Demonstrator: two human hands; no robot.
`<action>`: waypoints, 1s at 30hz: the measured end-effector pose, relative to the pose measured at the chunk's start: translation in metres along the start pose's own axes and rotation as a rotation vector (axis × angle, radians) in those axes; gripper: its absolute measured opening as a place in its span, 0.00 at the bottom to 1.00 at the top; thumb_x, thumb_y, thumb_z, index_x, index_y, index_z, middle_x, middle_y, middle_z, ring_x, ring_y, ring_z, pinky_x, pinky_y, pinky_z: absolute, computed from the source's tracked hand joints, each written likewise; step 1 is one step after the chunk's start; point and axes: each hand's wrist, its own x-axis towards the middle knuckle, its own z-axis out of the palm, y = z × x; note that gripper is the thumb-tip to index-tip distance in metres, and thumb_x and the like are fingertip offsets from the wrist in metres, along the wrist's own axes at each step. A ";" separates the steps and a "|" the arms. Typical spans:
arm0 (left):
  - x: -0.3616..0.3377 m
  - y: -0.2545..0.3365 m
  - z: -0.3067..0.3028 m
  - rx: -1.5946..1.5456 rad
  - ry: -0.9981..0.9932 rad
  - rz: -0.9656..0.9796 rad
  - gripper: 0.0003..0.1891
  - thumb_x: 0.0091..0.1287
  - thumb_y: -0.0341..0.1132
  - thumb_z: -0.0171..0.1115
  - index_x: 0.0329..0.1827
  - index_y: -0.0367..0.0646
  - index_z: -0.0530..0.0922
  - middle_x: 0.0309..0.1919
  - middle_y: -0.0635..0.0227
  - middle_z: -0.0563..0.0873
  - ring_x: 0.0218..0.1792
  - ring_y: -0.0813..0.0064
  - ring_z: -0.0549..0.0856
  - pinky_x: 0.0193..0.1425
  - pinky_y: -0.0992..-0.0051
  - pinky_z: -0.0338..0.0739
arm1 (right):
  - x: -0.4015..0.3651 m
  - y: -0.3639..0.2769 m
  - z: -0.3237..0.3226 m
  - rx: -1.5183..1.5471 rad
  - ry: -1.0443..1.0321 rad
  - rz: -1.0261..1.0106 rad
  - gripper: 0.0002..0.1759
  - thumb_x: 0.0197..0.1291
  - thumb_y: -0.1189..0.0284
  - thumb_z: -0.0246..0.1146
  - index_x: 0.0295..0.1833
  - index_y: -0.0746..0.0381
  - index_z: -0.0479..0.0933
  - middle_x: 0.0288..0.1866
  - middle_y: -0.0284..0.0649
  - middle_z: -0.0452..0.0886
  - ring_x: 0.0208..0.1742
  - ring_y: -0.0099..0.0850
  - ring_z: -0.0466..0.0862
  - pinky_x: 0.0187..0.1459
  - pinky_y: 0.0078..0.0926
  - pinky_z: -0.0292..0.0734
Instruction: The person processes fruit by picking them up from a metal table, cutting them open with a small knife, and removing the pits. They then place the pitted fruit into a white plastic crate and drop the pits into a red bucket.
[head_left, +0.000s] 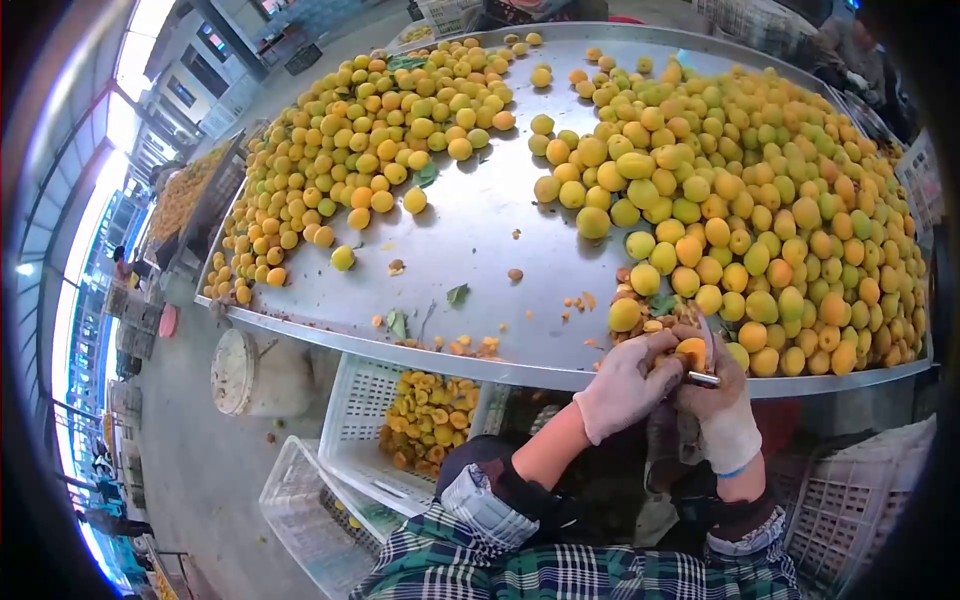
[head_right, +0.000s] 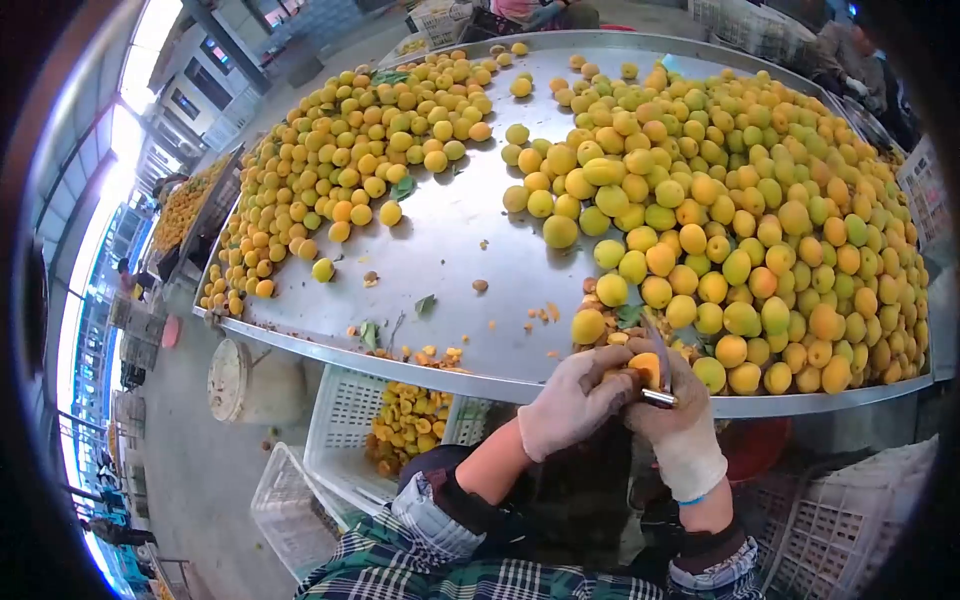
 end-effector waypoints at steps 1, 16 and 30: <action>0.000 -0.001 -0.002 -0.080 -0.019 -0.111 0.14 0.65 0.30 0.59 0.52 0.33 0.79 0.43 0.59 0.85 0.41 0.69 0.83 0.49 0.70 0.78 | -0.002 -0.004 0.001 0.150 0.013 0.048 0.25 0.53 0.80 0.65 0.60 0.64 0.75 0.54 0.39 0.81 0.55 0.27 0.81 0.56 0.24 0.75; 0.008 -0.006 -0.009 -0.874 0.151 -0.197 0.27 0.76 0.51 0.47 0.68 0.37 0.69 0.60 0.54 0.78 0.62 0.59 0.77 0.69 0.62 0.70 | -0.011 -0.020 -0.003 0.586 -0.035 0.123 0.30 0.63 0.74 0.62 0.71 0.65 0.65 0.44 0.36 0.81 0.39 0.24 0.80 0.43 0.23 0.77; 0.005 0.011 0.018 -0.792 0.225 -0.096 0.34 0.78 0.58 0.35 0.72 0.38 0.63 0.63 0.57 0.75 0.63 0.63 0.76 0.68 0.64 0.71 | -0.017 0.006 0.018 -0.190 0.006 -0.420 0.40 0.61 0.71 0.61 0.78 0.61 0.53 0.59 0.55 0.78 0.51 0.50 0.83 0.52 0.39 0.79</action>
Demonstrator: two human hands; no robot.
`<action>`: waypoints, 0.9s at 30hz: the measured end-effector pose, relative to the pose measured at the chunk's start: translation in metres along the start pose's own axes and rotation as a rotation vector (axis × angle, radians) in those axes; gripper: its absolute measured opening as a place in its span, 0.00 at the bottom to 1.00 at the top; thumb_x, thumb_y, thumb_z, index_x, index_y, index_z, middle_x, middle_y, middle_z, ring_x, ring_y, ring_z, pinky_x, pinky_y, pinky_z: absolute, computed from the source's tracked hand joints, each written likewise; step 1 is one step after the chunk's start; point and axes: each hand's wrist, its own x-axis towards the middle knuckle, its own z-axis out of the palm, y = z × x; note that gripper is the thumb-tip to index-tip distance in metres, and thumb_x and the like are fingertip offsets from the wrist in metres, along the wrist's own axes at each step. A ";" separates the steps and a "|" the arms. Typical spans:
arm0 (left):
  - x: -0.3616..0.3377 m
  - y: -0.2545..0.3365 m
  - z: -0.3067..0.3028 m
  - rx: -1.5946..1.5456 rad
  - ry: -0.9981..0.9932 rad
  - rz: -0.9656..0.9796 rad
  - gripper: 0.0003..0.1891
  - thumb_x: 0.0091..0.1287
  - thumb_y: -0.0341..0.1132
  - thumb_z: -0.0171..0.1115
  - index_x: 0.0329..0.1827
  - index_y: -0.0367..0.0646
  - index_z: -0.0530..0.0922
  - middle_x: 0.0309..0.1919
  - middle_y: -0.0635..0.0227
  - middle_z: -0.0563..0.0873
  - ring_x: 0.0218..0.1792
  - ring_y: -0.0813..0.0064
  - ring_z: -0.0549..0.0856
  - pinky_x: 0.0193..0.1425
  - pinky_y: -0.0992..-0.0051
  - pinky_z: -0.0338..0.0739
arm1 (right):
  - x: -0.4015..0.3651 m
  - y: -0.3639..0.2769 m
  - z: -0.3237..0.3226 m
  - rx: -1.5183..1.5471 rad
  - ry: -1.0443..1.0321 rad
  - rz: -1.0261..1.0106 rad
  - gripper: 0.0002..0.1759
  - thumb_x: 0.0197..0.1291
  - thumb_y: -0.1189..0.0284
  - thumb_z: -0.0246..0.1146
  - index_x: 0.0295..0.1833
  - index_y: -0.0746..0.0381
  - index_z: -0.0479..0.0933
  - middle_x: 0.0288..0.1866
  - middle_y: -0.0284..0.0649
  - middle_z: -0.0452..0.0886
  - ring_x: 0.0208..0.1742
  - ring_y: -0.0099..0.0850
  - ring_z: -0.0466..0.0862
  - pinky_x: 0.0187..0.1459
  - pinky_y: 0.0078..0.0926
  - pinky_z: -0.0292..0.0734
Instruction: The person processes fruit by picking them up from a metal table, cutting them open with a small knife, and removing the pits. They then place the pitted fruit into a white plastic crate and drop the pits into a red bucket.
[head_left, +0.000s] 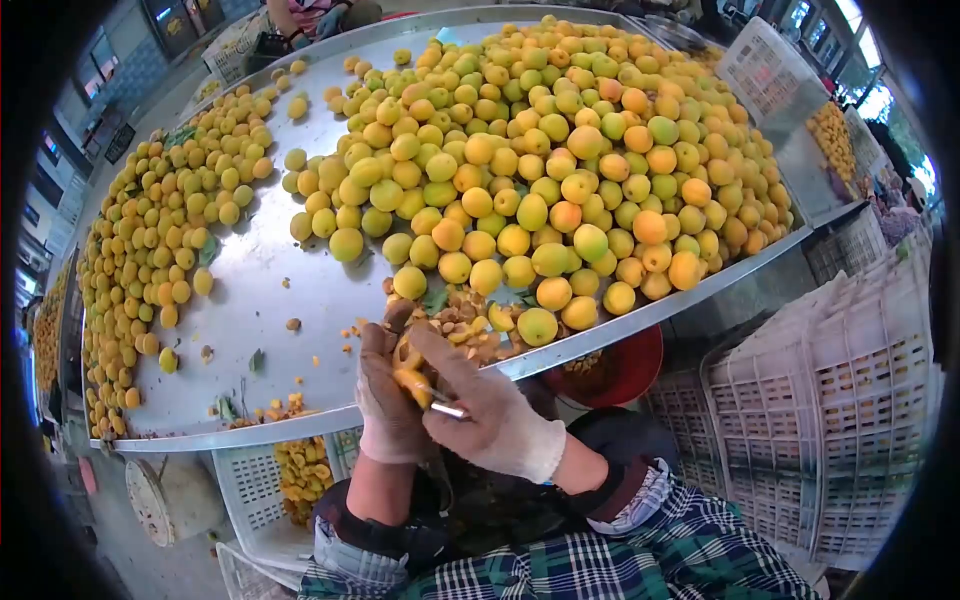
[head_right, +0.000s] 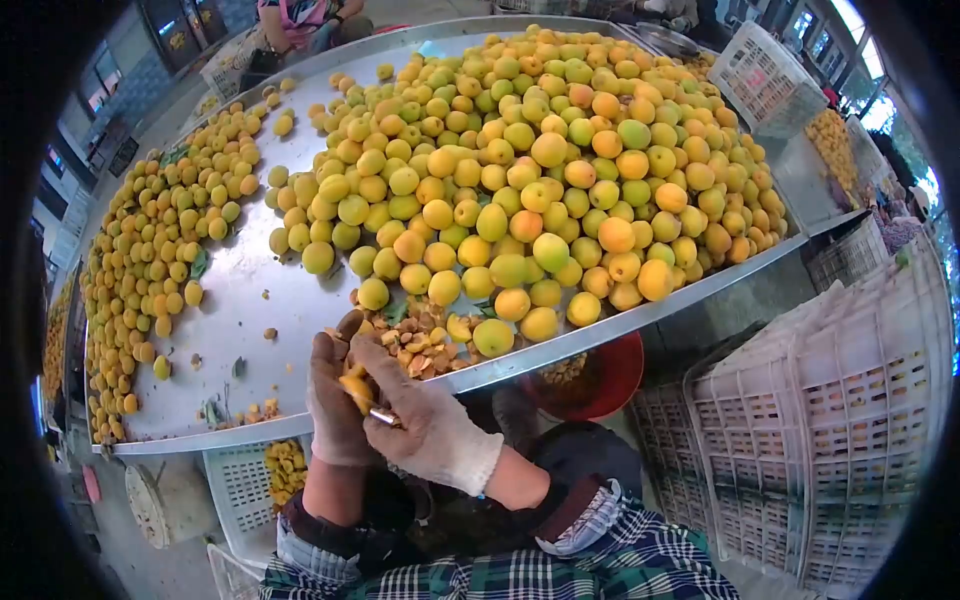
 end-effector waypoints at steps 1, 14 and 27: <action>-0.001 0.001 0.001 0.051 0.009 0.035 0.33 0.78 0.57 0.35 0.72 0.37 0.63 0.62 0.57 0.76 0.61 0.63 0.77 0.67 0.65 0.72 | 0.001 0.000 -0.001 0.124 0.050 0.042 0.38 0.61 0.71 0.62 0.76 0.61 0.56 0.58 0.54 0.79 0.51 0.50 0.83 0.52 0.39 0.79; -0.012 -0.012 0.005 1.136 -0.062 0.737 0.36 0.77 0.59 0.40 0.67 0.30 0.68 0.43 0.53 0.84 0.43 0.66 0.84 0.49 0.71 0.78 | 0.001 -0.012 -0.013 -0.340 0.198 0.209 0.14 0.59 0.71 0.65 0.51 0.57 0.78 0.44 0.44 0.83 0.45 0.47 0.83 0.43 0.39 0.80; -0.006 -0.006 0.002 0.819 -0.028 0.403 0.44 0.72 0.71 0.35 0.57 0.32 0.75 0.40 0.62 0.84 0.41 0.73 0.82 0.50 0.74 0.76 | 0.015 -0.013 -0.049 0.444 -0.013 0.183 0.08 0.61 0.72 0.66 0.43 0.64 0.79 0.27 0.33 0.80 0.29 0.24 0.81 0.32 0.24 0.77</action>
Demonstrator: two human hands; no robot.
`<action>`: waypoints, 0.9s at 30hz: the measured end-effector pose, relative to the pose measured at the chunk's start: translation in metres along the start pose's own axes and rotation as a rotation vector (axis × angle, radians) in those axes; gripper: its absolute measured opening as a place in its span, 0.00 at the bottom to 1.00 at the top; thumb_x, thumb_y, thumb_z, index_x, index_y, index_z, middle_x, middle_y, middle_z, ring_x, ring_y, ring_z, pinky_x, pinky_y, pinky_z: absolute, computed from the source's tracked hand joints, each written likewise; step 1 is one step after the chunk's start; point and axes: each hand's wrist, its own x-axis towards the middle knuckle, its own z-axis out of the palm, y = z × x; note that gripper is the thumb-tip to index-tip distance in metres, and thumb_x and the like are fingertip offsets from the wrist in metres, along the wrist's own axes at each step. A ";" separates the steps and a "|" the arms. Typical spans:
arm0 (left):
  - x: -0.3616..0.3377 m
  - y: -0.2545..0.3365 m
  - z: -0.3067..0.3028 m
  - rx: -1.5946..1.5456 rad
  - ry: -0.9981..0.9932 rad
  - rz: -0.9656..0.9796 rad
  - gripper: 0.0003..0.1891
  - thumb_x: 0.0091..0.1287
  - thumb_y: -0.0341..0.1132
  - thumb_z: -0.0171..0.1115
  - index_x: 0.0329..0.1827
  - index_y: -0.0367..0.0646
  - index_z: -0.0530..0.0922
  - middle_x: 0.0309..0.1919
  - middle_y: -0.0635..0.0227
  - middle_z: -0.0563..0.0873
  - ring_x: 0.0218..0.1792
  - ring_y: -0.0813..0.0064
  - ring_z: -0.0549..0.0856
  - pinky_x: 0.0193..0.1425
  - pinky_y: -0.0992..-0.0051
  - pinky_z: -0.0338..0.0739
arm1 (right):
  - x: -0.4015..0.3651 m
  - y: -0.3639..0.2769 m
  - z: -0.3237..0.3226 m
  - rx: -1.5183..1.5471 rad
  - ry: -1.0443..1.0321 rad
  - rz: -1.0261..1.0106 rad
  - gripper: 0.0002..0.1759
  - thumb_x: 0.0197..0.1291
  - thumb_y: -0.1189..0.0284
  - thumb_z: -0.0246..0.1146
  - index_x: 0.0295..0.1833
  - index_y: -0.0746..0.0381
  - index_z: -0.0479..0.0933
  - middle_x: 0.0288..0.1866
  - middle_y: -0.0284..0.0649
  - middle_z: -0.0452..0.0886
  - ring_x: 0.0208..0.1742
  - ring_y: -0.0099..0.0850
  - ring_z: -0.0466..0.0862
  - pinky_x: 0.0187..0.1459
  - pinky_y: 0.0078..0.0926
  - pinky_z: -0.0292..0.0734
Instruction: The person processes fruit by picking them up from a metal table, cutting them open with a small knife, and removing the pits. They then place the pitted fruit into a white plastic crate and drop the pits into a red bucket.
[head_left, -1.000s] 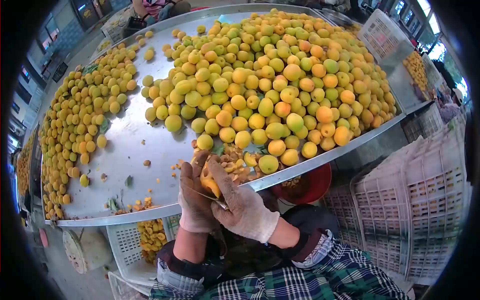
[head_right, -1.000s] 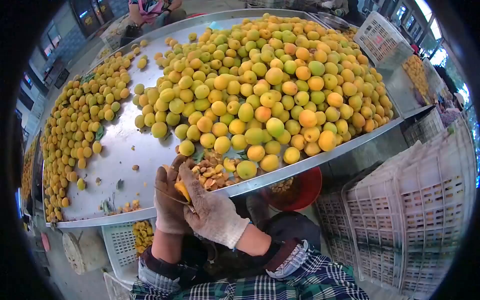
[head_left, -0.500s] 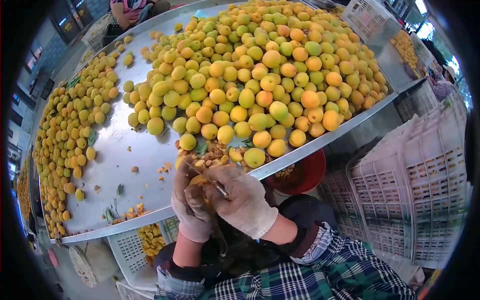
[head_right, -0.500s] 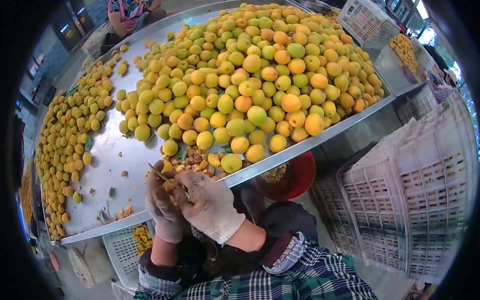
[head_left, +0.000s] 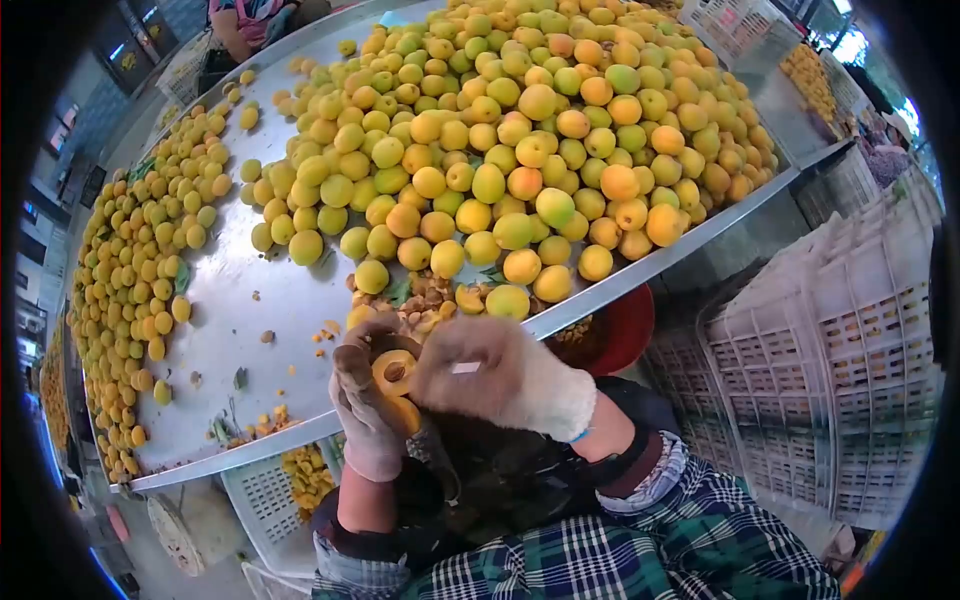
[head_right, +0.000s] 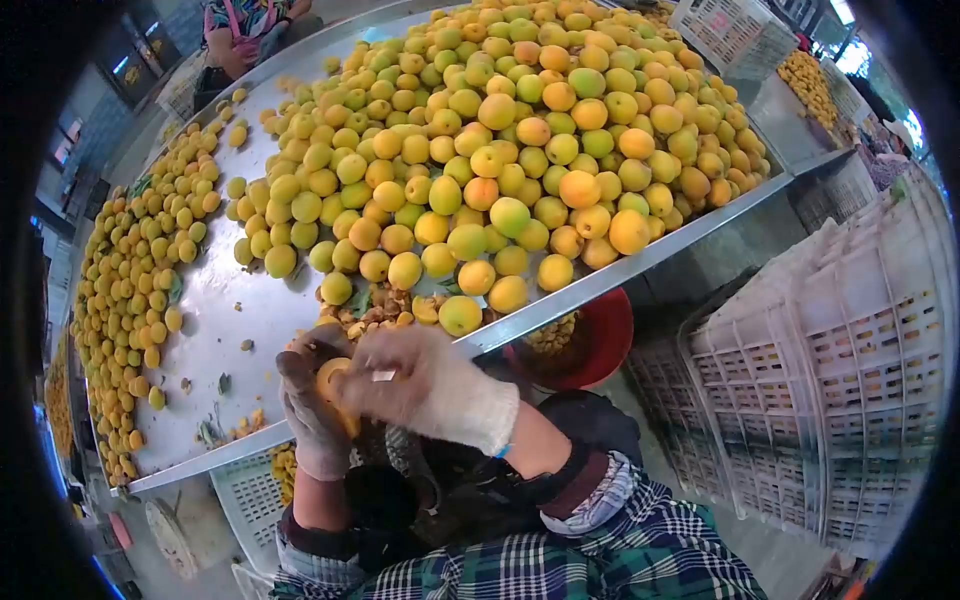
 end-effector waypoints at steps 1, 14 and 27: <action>0.000 0.001 -0.003 -0.049 -0.019 -0.066 0.44 0.72 0.71 0.35 0.56 0.32 0.76 0.39 0.62 0.84 0.40 0.73 0.82 0.50 0.74 0.76 | -0.001 -0.003 -0.002 0.082 0.098 0.095 0.09 0.61 0.72 0.66 0.45 0.65 0.79 0.25 0.33 0.78 0.26 0.23 0.79 0.28 0.22 0.74; 0.000 0.004 0.009 -0.057 -0.025 -0.235 0.35 0.81 0.54 0.31 0.45 0.33 0.82 0.35 0.62 0.85 0.40 0.71 0.83 0.51 0.74 0.75 | -0.007 0.016 0.012 -0.236 0.343 0.153 0.15 0.63 0.66 0.66 0.52 0.62 0.77 0.39 0.35 0.82 0.34 0.23 0.79 0.38 0.22 0.76; -0.001 -0.001 0.024 -0.753 0.036 -0.454 0.31 0.77 0.58 0.43 0.61 0.35 0.72 0.49 0.60 0.83 0.51 0.67 0.83 0.59 0.68 0.78 | -0.009 0.033 0.035 -0.296 0.463 -0.028 0.12 0.64 0.68 0.64 0.49 0.60 0.73 0.43 0.47 0.82 0.46 0.50 0.82 0.47 0.42 0.77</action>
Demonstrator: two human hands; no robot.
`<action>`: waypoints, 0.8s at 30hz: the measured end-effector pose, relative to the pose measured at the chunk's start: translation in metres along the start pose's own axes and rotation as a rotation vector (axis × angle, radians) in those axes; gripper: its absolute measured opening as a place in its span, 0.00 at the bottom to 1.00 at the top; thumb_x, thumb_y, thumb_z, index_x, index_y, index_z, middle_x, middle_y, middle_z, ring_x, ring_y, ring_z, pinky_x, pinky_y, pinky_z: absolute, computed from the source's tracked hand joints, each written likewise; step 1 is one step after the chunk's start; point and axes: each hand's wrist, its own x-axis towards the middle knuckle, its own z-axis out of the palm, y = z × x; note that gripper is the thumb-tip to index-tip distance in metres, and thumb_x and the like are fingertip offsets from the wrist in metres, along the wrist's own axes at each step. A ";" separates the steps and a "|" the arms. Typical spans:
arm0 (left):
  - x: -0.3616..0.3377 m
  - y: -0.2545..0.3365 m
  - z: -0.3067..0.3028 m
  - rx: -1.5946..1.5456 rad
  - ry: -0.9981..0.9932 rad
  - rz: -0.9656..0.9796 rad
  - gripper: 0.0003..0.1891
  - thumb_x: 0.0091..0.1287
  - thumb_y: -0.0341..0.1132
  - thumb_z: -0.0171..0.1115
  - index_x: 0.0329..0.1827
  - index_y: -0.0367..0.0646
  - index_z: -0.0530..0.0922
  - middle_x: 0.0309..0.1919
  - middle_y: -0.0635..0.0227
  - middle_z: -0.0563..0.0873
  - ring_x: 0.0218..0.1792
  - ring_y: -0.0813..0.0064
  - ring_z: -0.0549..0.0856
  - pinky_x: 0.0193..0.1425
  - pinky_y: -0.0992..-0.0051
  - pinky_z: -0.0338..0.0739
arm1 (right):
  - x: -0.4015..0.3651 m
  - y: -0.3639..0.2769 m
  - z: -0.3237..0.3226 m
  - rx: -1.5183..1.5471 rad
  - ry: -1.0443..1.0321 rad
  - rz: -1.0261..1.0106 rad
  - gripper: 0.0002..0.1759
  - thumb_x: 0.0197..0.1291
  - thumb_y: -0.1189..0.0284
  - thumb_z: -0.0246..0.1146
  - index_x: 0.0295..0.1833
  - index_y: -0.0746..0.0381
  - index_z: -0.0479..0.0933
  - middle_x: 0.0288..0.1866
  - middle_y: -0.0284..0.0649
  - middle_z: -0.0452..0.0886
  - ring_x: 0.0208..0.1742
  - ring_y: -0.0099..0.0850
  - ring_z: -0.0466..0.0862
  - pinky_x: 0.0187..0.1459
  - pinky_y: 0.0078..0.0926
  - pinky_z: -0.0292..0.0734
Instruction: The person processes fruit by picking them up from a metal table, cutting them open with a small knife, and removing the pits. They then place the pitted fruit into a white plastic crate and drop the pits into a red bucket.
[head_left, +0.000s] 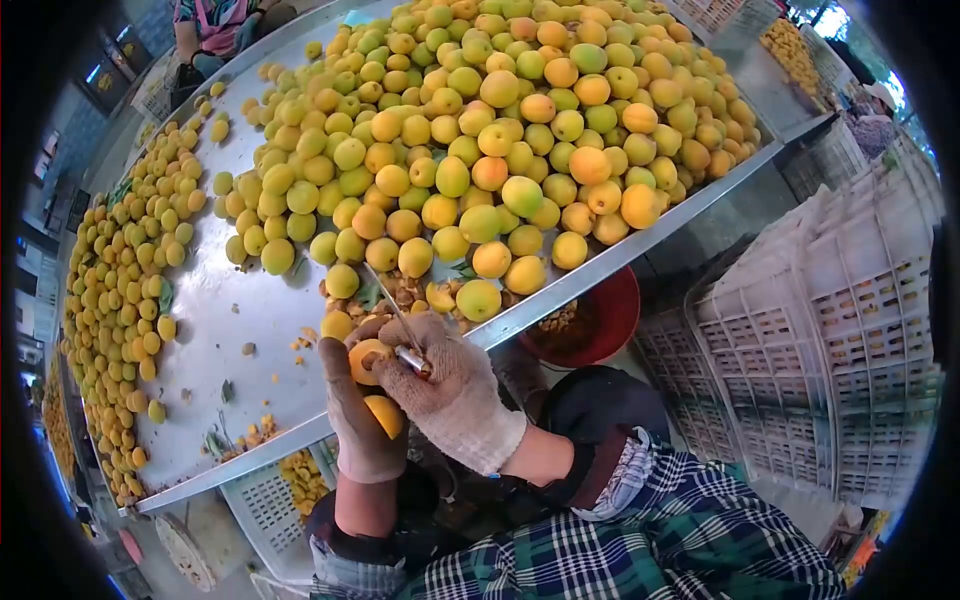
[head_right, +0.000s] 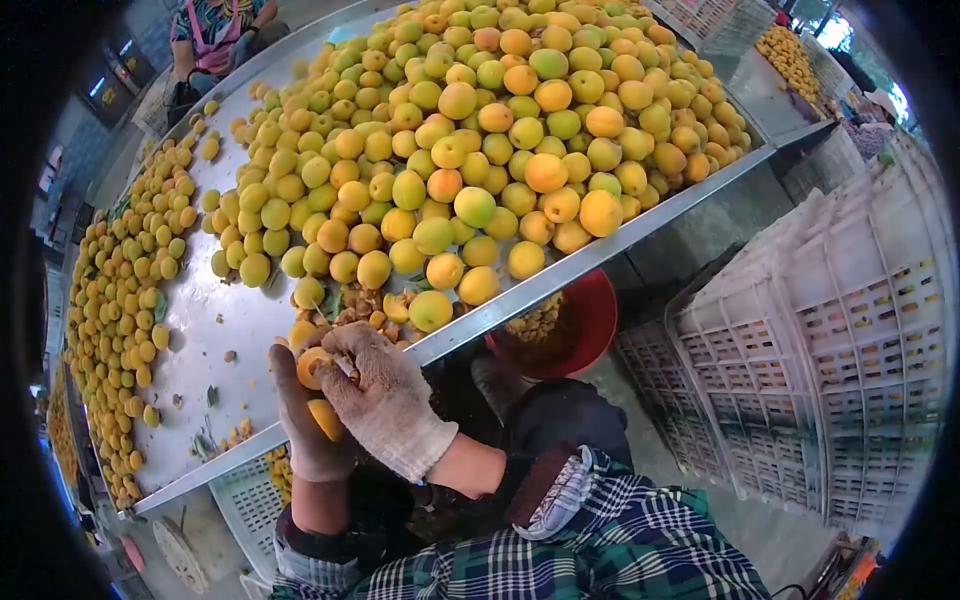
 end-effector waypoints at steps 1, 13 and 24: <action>-0.001 0.001 0.000 0.100 -0.021 0.053 0.32 0.77 0.59 0.43 0.61 0.35 0.72 0.49 0.60 0.82 0.52 0.66 0.83 0.59 0.68 0.78 | 0.000 -0.001 -0.001 0.000 -0.006 0.006 0.11 0.64 0.68 0.64 0.48 0.60 0.73 0.43 0.47 0.82 0.46 0.49 0.82 0.46 0.40 0.77; -0.007 0.010 -0.007 0.602 -0.090 0.101 0.36 0.73 0.68 0.37 0.38 0.42 0.79 0.25 0.71 0.78 0.25 0.78 0.78 0.27 0.80 0.71 | 0.028 -0.032 -0.043 0.707 0.143 0.311 0.13 0.74 0.65 0.53 0.50 0.64 0.74 0.24 0.31 0.72 0.14 0.21 0.68 0.16 0.21 0.64; -0.021 -0.006 0.008 0.816 -0.052 -0.167 0.39 0.72 0.70 0.40 0.44 0.38 0.80 0.32 0.67 0.80 0.32 0.79 0.77 0.39 0.80 0.70 | 0.023 -0.037 -0.054 0.744 0.224 0.219 0.19 0.76 0.56 0.51 0.41 0.61 0.72 0.22 0.28 0.65 0.16 0.20 0.65 0.20 0.20 0.62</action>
